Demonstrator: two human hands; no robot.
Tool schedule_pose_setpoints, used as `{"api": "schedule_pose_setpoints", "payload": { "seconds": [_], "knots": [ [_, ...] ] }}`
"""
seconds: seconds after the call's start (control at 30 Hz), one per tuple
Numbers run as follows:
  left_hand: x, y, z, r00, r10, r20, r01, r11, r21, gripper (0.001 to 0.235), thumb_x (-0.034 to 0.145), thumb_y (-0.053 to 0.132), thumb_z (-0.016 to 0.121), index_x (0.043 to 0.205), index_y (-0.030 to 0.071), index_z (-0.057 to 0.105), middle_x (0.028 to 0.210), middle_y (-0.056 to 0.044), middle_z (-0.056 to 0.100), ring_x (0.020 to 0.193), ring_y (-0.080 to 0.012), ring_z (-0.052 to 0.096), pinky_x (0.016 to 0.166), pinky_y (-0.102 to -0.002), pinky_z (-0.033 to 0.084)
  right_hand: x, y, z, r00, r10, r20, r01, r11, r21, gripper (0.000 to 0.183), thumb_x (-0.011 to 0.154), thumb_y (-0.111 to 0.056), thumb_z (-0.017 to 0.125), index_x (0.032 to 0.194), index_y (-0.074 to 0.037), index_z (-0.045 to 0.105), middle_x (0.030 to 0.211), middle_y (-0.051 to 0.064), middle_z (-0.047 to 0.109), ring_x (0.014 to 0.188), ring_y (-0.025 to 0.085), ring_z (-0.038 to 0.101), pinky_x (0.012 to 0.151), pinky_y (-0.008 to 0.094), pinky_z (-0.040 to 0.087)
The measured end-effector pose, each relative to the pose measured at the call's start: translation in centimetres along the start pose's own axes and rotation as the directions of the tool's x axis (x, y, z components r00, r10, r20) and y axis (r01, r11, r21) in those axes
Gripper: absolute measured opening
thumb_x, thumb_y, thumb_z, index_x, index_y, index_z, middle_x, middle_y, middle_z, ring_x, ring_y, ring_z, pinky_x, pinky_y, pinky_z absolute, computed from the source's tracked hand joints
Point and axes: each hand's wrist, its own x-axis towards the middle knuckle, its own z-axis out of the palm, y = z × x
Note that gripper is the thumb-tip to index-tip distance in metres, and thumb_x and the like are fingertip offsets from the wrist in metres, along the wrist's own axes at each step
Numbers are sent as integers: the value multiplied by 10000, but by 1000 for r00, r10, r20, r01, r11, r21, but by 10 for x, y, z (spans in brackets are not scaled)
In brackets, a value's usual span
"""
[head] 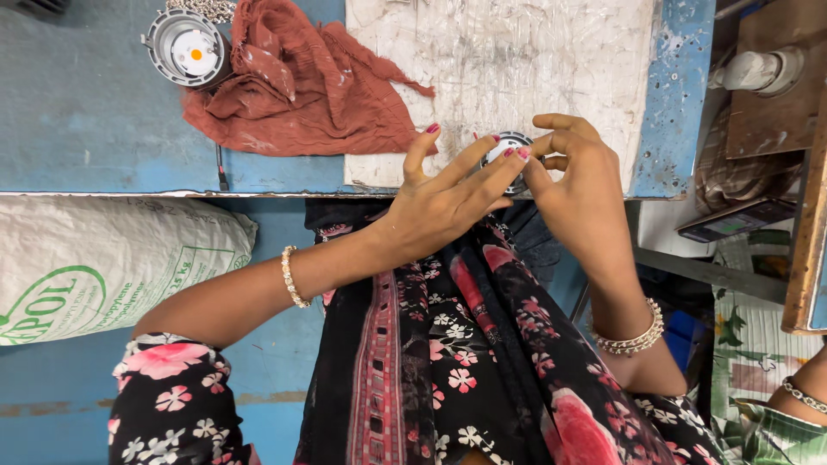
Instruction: The person assembles LED light fixtures by hand, placing a white circular diffuser onto a metal housing and securing it with a power drill. The person handles multiple components including screws and housings on a blue workbench.
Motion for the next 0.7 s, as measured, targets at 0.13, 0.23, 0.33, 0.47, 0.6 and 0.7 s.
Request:
{"api": "schedule_pose_setpoints", "payload": {
  "seconds": [0.13, 0.23, 0.33, 0.47, 0.6, 0.7],
  "knots": [
    [1, -2, -3, 997, 48, 60, -52, 997, 64, 585, 1129, 381, 688, 1546, 52, 444, 1364, -21, 686, 1410, -173, 510, 1196, -583, 210, -5, -6, 2, 999, -45, -28, 41, 993, -113, 99, 911, 18, 677, 982, 84, 695, 1331, 215, 672, 964, 301, 753, 840, 356, 580],
    [1, -3, -4, 995, 58, 81, -63, 995, 71, 568, 1124, 382, 679, 1528, 45, 466, 1331, -20, 693, 1398, -172, 506, 1194, -593, 208, -7, -8, 3, 998, -48, -49, 37, 980, -194, 81, 909, 19, 689, 966, 66, 720, 1284, 210, 697, 952, 314, 748, 848, 376, 567],
    [1, -4, -6, 995, 53, 83, -57, 998, 37, 571, 1105, 385, 684, 1512, 46, 472, 1336, -17, 696, 1395, -179, 506, 1194, -596, 210, -9, -8, 5, 996, -53, -73, 35, 973, -228, 74, 912, -1, 709, 959, 50, 736, 1223, 194, 723, 928, 309, 749, 838, 384, 561],
    [3, -3, -9, 996, 35, 81, -35, 999, -5, 575, 1092, 375, 695, 1506, 44, 471, 1321, -18, 703, 1388, -181, 508, 1198, -598, 215, -15, -7, 11, 971, -173, -165, 122, 952, -282, 88, 907, -1, 752, 988, 33, 760, 1169, 183, 743, 972, 336, 736, 857, 383, 567],
    [4, -2, -10, 995, 21, 97, -20, 1000, -15, 589, 1078, 361, 708, 1502, 26, 472, 1288, -29, 713, 1373, -187, 518, 1198, -604, 216, -21, -6, 16, 965, -125, -229, 73, 972, -224, 103, 908, 2, 770, 1004, 34, 748, 1154, 175, 750, 926, 287, 757, 811, 344, 589],
    [7, -2, -11, 988, 9, 155, -2, 999, -43, 586, 1066, 351, 724, 1488, 16, 492, 1151, -32, 705, 1345, -205, 538, 1183, -621, 222, -22, -2, 11, 968, -134, -212, 106, 985, -139, 89, 920, 12, 767, 999, 43, 738, 1144, 171, 753, 930, 234, 765, 816, 314, 595]
  ]
}}
